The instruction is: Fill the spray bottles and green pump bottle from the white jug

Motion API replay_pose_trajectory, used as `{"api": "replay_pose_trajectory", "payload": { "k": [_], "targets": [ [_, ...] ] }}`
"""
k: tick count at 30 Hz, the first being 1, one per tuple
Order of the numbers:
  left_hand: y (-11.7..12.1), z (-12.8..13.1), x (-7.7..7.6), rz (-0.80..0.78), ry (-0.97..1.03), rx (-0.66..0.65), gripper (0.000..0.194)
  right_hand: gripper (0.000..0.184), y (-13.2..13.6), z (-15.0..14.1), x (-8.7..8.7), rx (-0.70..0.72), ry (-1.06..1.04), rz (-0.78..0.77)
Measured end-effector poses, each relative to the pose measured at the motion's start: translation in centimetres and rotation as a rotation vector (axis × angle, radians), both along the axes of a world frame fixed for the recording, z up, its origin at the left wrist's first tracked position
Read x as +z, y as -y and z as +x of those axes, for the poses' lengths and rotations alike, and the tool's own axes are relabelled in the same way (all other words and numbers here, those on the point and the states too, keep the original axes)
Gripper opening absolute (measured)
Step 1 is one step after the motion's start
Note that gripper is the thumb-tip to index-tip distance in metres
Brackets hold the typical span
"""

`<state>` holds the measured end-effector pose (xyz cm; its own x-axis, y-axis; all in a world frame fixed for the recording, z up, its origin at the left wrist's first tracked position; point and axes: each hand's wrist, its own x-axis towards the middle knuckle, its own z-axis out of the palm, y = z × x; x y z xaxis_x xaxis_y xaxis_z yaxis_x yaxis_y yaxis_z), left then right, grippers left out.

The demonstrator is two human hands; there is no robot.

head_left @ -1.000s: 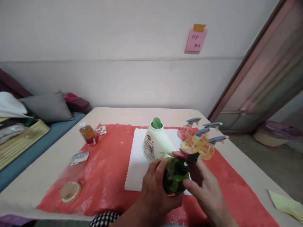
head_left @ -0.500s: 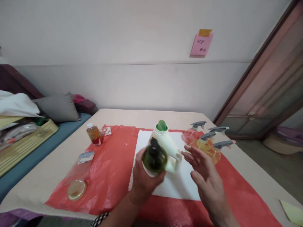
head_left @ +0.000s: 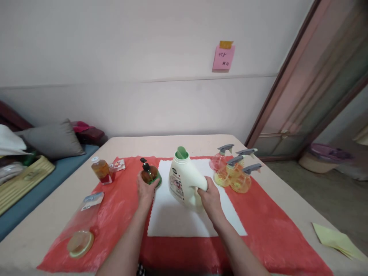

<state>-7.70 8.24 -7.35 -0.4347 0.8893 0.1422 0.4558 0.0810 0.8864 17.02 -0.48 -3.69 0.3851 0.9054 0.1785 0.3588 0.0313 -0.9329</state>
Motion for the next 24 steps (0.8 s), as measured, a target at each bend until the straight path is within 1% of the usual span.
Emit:
{"api": "replay_pose_trajectory", "payload": {
  "k": [2, 5, 8, 12, 15, 20, 24],
  "targets": [
    [-0.1, 0.2, -0.5, 0.007, -0.002, -0.011, 0.083, 0.037, -0.6, 0.6, 0.2, -0.006, -0.018, 0.016],
    [-0.4, 0.6, -1.1, 0.024, 0.008, -0.043, 0.082, 0.035, -1.0, 1.5, 0.3, 0.024, -0.048, 0.054],
    [-0.8, 0.8, -1.5, 0.02, 0.016, -0.062, 0.085, 0.031, -1.0, 1.7, 0.0, 0.031, -0.066, 0.09],
    [-0.9, 0.6, -1.8, -0.016, 0.007, -0.075, 0.086, 0.03, -1.0, 1.0, -1.0, -0.034, -0.087, 0.125],
    [-0.7, 0.4, -1.9, -0.062, 0.002, -0.087, 0.087, 0.03, -1.0, 0.5, -1.5, -0.093, -0.115, 0.143],
    [-0.8, 0.2, -2.4, -0.123, -0.029, -0.069, 0.095, 0.028, -1.2, 0.4, -1.3, -0.131, -0.154, 0.154],
    [-1.4, 0.2, -2.5, -0.138, -0.054, -0.071, 0.113, 0.024, -1.5, 0.1, -1.3, -0.085, -0.165, 0.149]
  ]
}}
